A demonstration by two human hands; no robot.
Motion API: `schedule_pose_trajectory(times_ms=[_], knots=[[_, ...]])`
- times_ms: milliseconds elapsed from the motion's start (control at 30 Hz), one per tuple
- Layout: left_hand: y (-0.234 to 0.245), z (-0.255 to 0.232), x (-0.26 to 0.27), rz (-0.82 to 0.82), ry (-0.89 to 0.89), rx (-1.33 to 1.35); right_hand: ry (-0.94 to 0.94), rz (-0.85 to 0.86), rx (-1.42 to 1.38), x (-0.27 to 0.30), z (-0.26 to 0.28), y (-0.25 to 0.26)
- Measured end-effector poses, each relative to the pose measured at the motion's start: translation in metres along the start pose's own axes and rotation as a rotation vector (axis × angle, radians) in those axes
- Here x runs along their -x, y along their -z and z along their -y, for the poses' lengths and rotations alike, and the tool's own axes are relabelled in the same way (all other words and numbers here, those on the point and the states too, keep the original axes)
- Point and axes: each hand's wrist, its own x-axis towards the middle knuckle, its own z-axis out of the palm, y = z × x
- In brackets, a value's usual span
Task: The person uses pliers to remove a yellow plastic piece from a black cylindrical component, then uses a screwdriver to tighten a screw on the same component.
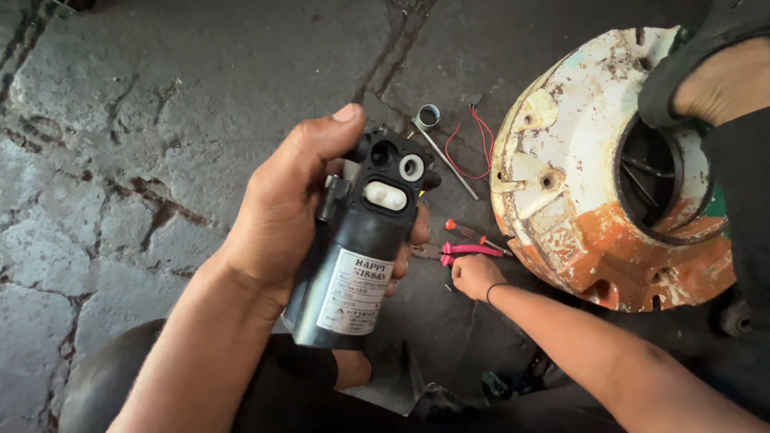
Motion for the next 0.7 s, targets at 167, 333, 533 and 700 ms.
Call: schedule_pose_trajectory(times_ms=[167, 333, 533, 700], knots=[[0.002, 0.002, -0.004, 0.021, -0.025, 0.004, 0.021, 0.003, 0.011, 0.003, 0.001, -0.008], [0.001, 0.002, -0.006, 0.006, 0.002, 0.013, -0.106, 0.056, 0.032, 0.010, 0.013, -0.024], [-0.001, 0.001, -0.007, -0.048, 0.058, 0.014, -0.099, -0.008, 0.193, 0.007, 0.026, -0.034], [0.001, 0.003, -0.008, -0.013, 0.074, 0.072, -0.016, -0.036, 0.236, 0.006, 0.033, -0.026]])
